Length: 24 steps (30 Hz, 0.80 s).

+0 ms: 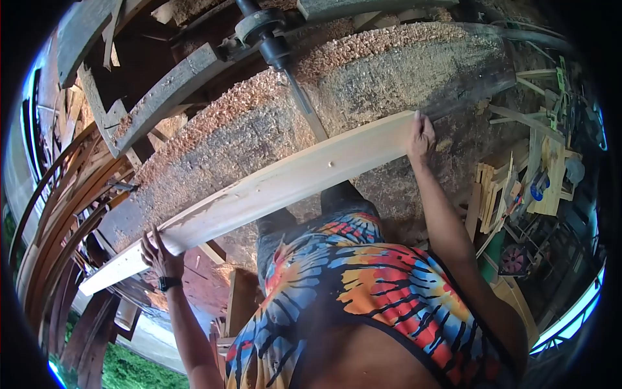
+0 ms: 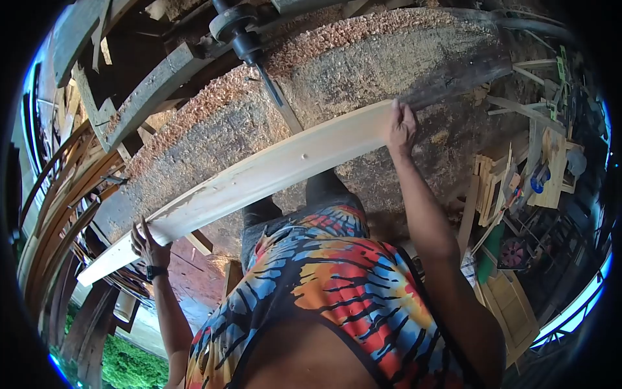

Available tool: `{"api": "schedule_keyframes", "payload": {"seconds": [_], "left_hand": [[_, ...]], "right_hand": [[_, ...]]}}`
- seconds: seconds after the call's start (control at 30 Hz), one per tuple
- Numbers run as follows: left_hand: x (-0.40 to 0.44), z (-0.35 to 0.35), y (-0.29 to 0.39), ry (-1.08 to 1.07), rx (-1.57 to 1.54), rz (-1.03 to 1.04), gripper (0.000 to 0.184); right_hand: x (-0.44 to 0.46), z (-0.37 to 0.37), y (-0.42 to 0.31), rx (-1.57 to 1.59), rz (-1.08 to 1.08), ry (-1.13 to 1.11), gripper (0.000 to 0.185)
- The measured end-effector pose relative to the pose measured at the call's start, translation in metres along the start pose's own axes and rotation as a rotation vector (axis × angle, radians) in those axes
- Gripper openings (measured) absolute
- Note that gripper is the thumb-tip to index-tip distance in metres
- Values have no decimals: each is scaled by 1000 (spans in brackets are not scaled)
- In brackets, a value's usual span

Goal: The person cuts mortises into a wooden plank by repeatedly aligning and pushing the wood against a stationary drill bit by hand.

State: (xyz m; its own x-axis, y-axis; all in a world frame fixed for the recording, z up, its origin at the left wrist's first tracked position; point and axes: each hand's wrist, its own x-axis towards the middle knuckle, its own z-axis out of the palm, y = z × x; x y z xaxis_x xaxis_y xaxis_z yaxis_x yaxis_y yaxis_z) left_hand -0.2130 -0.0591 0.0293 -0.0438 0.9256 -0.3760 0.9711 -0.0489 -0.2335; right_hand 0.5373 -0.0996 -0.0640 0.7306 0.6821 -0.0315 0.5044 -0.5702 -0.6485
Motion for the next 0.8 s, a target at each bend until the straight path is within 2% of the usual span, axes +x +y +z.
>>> {"api": "schedule_keyframes", "payload": {"seconds": [0.07, 0.13, 0.17, 0.27, 0.33, 0.5, 0.6, 0.63, 0.77, 0.8], "left_hand": [[-5, -23, 35, -120, -28, -17, 141], [-9, -42, 94, -60, -176, 216, 146], [-9, -41, 117, -103, -202, 272, 146], [5, -25, 162, 10, -316, 375, 124], [15, -18, 154, 153, -396, 471, 105], [22, -11, 122, 123, -343, 515, 100], [32, -9, 97, 122, -344, 547, 102], [38, -16, 87, 78, -312, 520, 108], [49, -28, 88, 55, -304, 491, 114], [51, -31, 90, 69, -303, 495, 114]], "right_hand": [[-18, 13, -3, -112, 4, 25, 52], [-34, 21, -12, -229, -19, 54, 52], [-41, 24, -13, -225, 46, 32, 50], [-69, 32, -29, -303, -47, 100, 46], [-76, 31, -31, -223, 0, 27, 43], [-83, 34, -38, -63, 4, -49, 36], [-85, 42, -49, -89, -182, -46, 33], [-83, 48, -62, -51, -222, -76, 30], [-67, 64, -83, -58, -389, 51, 27], [-63, 66, -86, -20, -349, 43, 26]]}}
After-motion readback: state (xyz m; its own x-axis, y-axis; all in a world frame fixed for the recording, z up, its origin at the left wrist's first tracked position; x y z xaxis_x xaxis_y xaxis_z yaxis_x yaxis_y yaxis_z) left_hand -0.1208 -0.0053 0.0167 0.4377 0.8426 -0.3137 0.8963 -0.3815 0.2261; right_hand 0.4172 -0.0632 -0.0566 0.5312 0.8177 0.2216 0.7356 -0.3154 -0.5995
